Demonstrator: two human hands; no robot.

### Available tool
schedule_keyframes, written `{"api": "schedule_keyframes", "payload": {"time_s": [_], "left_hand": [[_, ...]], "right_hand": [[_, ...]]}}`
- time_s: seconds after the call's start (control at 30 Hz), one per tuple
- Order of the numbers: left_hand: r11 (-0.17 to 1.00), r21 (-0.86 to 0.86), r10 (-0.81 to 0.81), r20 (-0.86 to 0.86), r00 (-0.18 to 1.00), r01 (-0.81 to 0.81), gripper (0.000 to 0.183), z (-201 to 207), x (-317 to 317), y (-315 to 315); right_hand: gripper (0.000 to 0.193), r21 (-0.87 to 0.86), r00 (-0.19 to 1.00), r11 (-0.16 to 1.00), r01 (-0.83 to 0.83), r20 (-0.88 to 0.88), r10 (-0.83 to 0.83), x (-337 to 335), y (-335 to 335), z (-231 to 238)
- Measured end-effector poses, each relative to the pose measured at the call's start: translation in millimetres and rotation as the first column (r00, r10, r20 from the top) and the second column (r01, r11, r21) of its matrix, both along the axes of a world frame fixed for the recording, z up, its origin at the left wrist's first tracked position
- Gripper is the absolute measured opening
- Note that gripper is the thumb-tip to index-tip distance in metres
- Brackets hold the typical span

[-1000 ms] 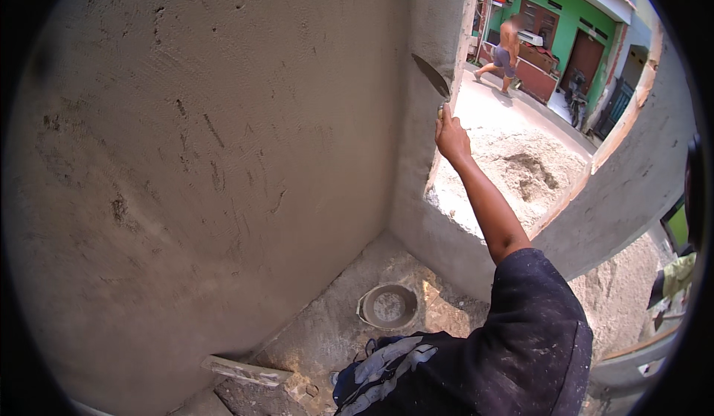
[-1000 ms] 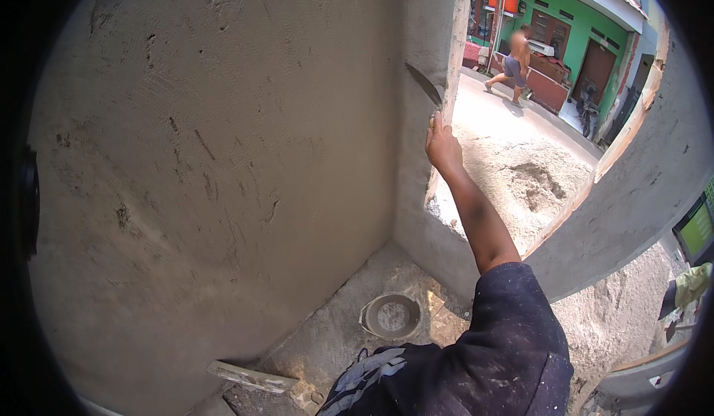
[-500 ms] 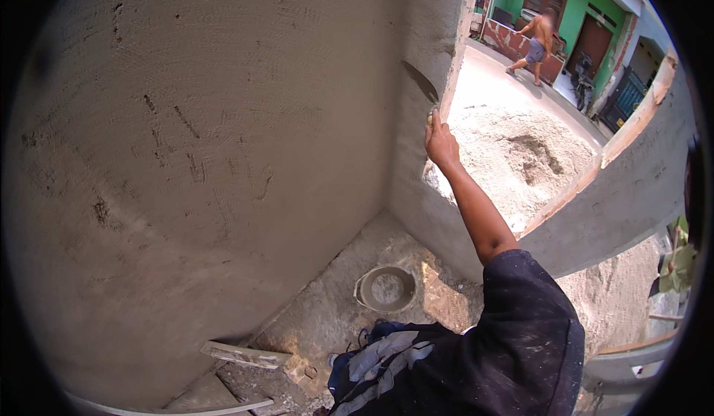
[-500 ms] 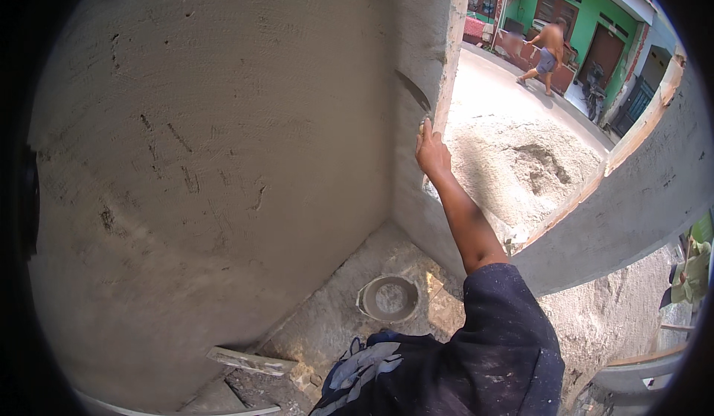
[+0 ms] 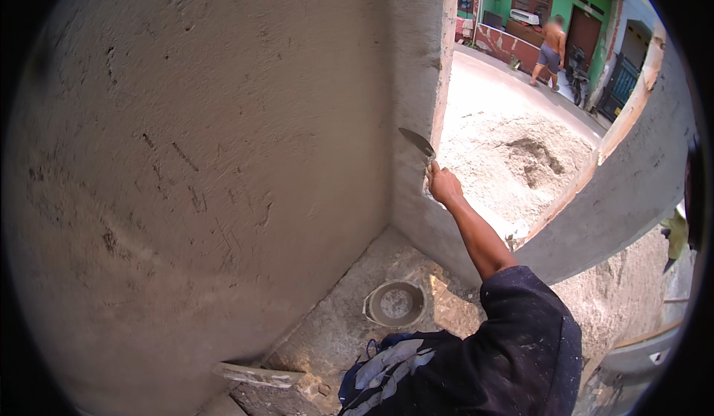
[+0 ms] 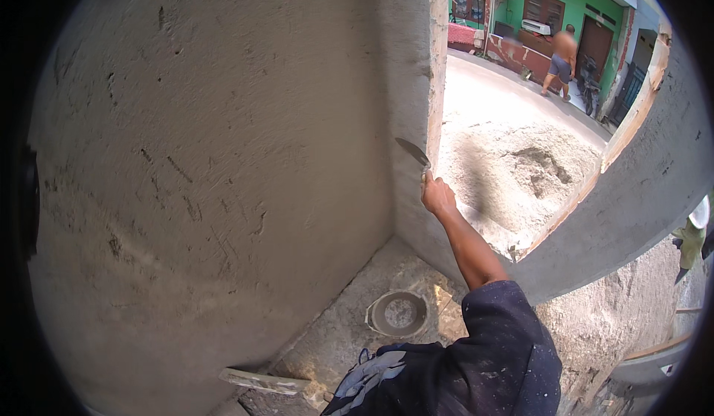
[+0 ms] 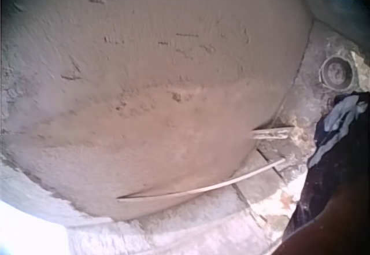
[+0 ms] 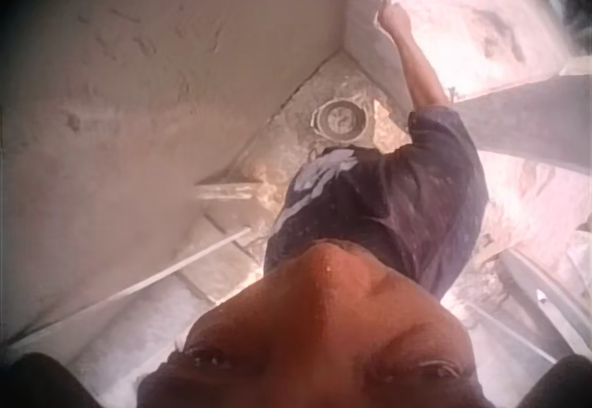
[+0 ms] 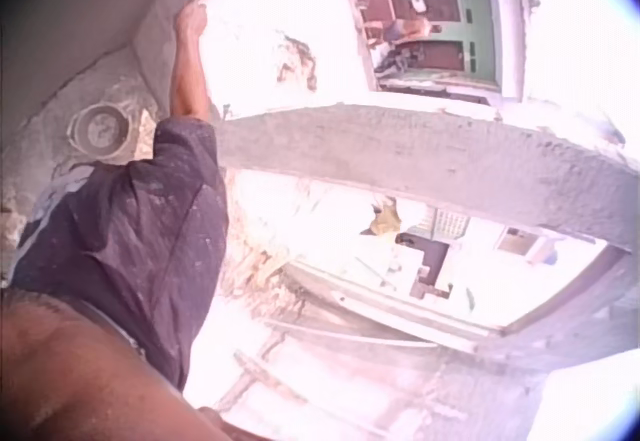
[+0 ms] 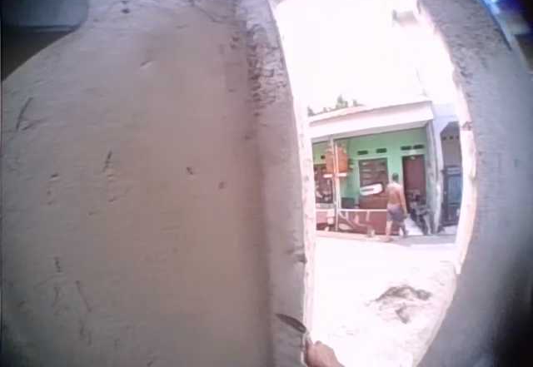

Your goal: The person applies plaster to a concrete wall and floor using a trowel and a wooden float, taking material from a bucket and smoothing the surfaces.

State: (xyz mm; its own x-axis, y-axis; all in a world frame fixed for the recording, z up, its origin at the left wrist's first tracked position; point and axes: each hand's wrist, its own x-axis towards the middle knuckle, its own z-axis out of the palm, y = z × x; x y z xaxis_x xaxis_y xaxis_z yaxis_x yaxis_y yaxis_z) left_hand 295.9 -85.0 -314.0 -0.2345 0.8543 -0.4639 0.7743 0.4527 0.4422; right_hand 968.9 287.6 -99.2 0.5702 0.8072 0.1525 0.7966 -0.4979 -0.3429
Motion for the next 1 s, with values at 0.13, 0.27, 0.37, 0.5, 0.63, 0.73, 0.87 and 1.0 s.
{"api": "schedule_keyframes", "payload": {"time_s": [0.13,0.27,0.37,0.5,0.63,0.73,0.87,1.0], "left_hand": [[1.0,0.003,0.001,0.007,1.0,-0.001,0.027,1,5,2],[1.0,-0.004,-0.006,0.004,1.0,0.007,0.027,6,3,-3],[1.0,-0.002,-0.009,0.009,1.0,0.009,0.027,5,4,-2],[1.0,-0.002,-0.004,0.02,1.0,0.004,0.028,-1,5,-7],[1.0,0.003,0.016,0.039,0.999,-0.016,0.028,-4,9,-8],[1.0,0.001,0.015,0.029,0.999,-0.015,0.028,0,7,-15],[1.0,0.004,-0.001,0.028,1.0,0.0,0.028,3,3,-18],[1.0,0.017,-0.012,0.029,1.0,0.012,0.028,3,0,-21]], "right_hand": [[0.049,0.396,0.999,0.918,0.029,0.027,-0.044,-14,-7,68],[0.046,0.666,0.951,0.744,-0.058,0.263,-0.161,4,0,171],[0.045,0.59,0.96,0.807,0.0,0.225,-0.164,13,-3,196],[0.042,0.072,0.985,0.997,-0.036,0.173,0.023,19,-23,136],[0.043,0.192,0.962,0.975,-0.112,0.265,0.059,18,-44,134],[0.045,0.362,0.962,0.932,-0.006,0.257,-0.093,5,-37,192],[0.045,0.39,0.951,0.92,-0.032,0.294,-0.092,16,-18,193],[0.036,0.043,0.973,0.997,-0.069,0.225,0.058,15,-4,160]]}}
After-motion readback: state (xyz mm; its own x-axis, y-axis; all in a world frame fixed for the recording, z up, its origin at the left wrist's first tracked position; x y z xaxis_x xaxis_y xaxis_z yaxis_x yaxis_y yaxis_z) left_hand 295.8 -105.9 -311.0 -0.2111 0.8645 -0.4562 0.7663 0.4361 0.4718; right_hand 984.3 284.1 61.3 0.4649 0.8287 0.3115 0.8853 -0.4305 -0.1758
